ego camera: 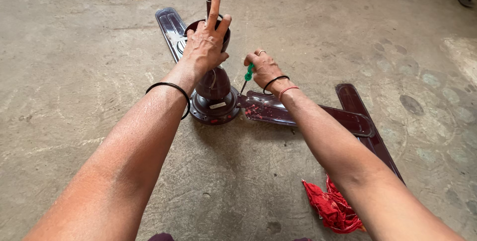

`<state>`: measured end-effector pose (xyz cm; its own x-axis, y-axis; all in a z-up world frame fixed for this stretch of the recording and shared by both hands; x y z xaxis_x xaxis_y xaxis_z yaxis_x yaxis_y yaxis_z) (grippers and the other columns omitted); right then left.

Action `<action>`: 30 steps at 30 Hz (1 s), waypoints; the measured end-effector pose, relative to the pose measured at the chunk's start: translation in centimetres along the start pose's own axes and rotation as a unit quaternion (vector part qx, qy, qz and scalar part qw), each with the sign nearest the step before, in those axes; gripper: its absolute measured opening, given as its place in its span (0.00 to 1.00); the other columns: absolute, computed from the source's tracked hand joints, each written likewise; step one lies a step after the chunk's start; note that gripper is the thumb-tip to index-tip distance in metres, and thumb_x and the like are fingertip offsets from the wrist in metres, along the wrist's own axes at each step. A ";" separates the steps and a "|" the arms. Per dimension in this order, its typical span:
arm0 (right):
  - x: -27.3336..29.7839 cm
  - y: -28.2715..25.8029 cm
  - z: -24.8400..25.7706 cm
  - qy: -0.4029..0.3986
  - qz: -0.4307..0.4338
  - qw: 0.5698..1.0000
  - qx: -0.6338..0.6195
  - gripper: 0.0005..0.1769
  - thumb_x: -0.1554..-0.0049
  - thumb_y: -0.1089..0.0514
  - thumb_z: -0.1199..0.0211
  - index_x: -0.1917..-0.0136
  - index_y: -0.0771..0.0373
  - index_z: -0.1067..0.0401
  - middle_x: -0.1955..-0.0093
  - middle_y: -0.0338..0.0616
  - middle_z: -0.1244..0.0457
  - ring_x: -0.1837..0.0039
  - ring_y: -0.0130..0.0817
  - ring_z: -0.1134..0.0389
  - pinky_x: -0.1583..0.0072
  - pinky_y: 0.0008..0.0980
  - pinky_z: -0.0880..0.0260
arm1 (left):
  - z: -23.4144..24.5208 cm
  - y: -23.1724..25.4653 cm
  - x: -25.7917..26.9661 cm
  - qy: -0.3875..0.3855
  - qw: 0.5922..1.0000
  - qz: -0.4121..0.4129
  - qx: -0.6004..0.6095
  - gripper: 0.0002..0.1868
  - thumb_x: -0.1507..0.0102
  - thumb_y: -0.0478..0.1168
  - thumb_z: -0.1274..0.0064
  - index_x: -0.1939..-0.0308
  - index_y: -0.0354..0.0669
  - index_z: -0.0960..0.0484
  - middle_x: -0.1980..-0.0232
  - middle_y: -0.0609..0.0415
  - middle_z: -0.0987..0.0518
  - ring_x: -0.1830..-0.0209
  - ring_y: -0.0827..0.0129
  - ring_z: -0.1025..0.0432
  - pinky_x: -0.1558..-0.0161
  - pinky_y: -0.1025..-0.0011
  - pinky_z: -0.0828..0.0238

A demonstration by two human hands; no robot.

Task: The person attaches a fan blade to the motor housing using a screwdriver and screws, then wipes the blade with a cloth before securing it.

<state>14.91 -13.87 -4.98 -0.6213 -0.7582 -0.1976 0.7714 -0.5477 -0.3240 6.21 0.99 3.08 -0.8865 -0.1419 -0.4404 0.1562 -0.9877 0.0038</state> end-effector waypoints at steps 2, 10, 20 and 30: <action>0.1 -0.7 1.1 0.016 -0.013 0.999 0.036 0.11 0.39 0.56 0.41 0.45 0.60 0.26 0.43 0.55 0.33 0.43 0.48 0.28 0.44 0.43 0.27 | -0.2 -0.1 0.0 -0.005 1.000 0.002 0.012 0.57 0.53 0.48 0.22 0.24 0.59 0.39 0.18 0.48 0.70 0.33 0.43 0.34 0.47 0.43 0.27; 0.8 -0.6 2.1 0.004 -0.116 0.992 0.049 0.20 0.38 0.43 0.38 0.48 0.63 0.27 0.51 0.56 0.31 0.45 0.54 0.29 0.46 0.52 0.30 | -0.5 0.0 0.0 0.009 1.000 0.006 0.005 0.57 0.53 0.50 0.23 0.24 0.60 0.40 0.18 0.49 0.70 0.33 0.42 0.35 0.46 0.40 0.30; 0.2 1.0 0.9 0.026 -0.074 0.996 0.038 0.19 0.40 0.45 0.35 0.49 0.63 0.26 0.49 0.56 0.31 0.44 0.55 0.30 0.45 0.52 0.30 | 2.5 2.7 3.3 0.166 0.967 -0.080 -0.177 0.52 0.40 0.65 0.37 0.19 0.47 0.39 0.13 0.47 0.51 0.14 0.51 0.57 0.23 0.34 0.77; 0.3 3.1 1.5 0.014 -0.115 0.993 0.003 0.18 0.40 0.44 0.35 0.49 0.62 0.25 0.52 0.55 0.30 0.46 0.51 0.28 0.44 0.49 0.29 | -13.6 8.1 11.7 -0.214 0.907 -0.318 -0.173 0.23 0.31 0.23 0.55 0.33 0.41 0.27 0.34 0.50 0.25 0.38 0.63 0.27 0.33 0.67 0.30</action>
<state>17.32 -16.28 -4.69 -0.7849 -0.6026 -0.1443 0.6091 -0.7075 -0.3583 3.01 -7.78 -14.24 -0.9216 0.3642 0.1341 -0.3844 -0.8096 -0.4436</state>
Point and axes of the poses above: each hand's wrist, its own x-axis away from the middle knuckle, its own z-axis out of the back of the hand, y = z × x, the point moved 7 cm from there along -x, towards the middle knuckle
